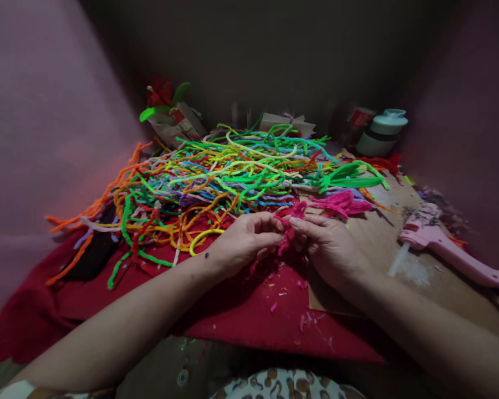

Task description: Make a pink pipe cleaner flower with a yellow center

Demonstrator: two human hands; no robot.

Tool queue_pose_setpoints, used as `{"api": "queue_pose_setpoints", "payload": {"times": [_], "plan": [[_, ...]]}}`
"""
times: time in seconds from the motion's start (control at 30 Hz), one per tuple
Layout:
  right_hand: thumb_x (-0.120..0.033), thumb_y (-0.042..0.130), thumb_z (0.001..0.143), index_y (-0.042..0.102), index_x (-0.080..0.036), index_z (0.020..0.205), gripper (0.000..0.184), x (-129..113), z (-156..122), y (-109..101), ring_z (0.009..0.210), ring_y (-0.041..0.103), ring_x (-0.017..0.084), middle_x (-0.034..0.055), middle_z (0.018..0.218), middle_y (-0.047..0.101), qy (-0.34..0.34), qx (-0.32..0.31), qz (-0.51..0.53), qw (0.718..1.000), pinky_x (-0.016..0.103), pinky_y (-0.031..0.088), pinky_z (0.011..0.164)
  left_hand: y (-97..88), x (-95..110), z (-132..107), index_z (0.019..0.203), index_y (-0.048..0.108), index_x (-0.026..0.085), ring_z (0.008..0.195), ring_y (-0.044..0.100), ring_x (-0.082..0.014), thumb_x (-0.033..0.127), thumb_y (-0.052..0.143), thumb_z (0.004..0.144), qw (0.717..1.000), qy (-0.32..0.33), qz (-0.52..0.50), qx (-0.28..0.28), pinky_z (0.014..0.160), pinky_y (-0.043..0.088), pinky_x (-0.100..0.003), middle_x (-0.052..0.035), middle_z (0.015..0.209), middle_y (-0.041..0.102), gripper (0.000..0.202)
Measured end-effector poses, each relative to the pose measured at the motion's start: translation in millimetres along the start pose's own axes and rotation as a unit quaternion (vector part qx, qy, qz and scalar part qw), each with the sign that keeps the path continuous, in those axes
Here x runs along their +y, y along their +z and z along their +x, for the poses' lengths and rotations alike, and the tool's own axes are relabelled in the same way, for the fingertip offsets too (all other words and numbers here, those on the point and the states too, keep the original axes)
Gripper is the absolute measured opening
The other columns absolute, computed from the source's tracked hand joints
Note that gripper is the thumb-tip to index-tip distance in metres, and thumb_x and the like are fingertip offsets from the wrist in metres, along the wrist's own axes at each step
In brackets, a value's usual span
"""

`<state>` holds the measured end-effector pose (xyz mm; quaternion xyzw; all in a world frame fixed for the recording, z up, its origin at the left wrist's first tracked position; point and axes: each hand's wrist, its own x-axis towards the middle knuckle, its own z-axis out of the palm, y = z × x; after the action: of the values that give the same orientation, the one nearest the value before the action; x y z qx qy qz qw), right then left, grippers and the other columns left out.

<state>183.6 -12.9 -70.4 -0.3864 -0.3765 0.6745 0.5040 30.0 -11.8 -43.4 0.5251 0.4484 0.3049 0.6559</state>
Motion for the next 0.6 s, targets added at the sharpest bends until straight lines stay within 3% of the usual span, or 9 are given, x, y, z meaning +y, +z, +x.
{"api": "queue_pose_setpoints", "payload": {"times": [0.1, 0.27, 0.47, 0.6], "plan": [[-0.03, 0.067, 0.071, 0.061, -0.015, 0.059, 0.02, 2.6, -0.5, -2.0, 0.047, 0.044, 0.009, -0.0018, 0.051, 0.053, 0.004, -0.023, -0.029, 0.999, 0.024, 0.031, 0.047, 5.3, -2.1, -0.2, 0.079, 0.06, 0.013, 0.043, 0.037, -0.0027, 0.03, 0.062, 0.073, 1.0, -0.011, -0.003, -0.019, 0.041, 0.021, -0.018, 0.0019, 0.063, 0.056, 0.019], [-0.036, 0.058, 0.078, 0.062, -0.015, 0.063, 0.026, -1.0, -0.4, -1.9, 0.049, 0.045, 0.01, 0.0, 0.053, 0.055, 0.023, -0.06, -0.007, 0.998, 0.024, 0.033, 0.05, 5.4, -3.1, 0.3, 0.067, 0.058, 0.012, 0.041, 0.035, -0.0025, 0.037, 0.059, 0.076, 0.999, -0.014, 0.017, 0.034, 0.04, 0.021, -0.018, 0.0022, 0.057, 0.054, 0.026], [-0.034, 0.066, 0.072, 0.065, -0.018, 0.069, 0.016, -5.3, 2.7, -1.8, 0.048, 0.041, 0.009, -0.0026, 0.055, 0.052, -0.014, -0.003, -0.022, 1.0, 0.023, 0.031, 0.047, 5.3, 0.1, -1.7, 0.067, 0.058, 0.012, 0.039, 0.034, -0.0019, 0.032, 0.059, 0.076, 0.999, -0.017, 0.033, 0.013, 0.039, 0.022, -0.017, 0.003, 0.054, 0.054, 0.022], [-0.033, 0.067, 0.071, 0.065, -0.017, 0.066, 0.017, -2.5, 2.5, -4.5, 0.048, 0.041, 0.008, -0.0016, 0.057, 0.054, -0.004, -0.01, -0.063, 0.998, 0.023, 0.03, 0.046, 6.3, 1.9, -2.9, 0.071, 0.058, 0.013, 0.04, 0.037, -0.0024, 0.034, 0.057, 0.078, 0.999, -0.016, 0.039, 0.027, 0.04, 0.025, -0.016, 0.003, 0.054, 0.055, 0.022]]}}
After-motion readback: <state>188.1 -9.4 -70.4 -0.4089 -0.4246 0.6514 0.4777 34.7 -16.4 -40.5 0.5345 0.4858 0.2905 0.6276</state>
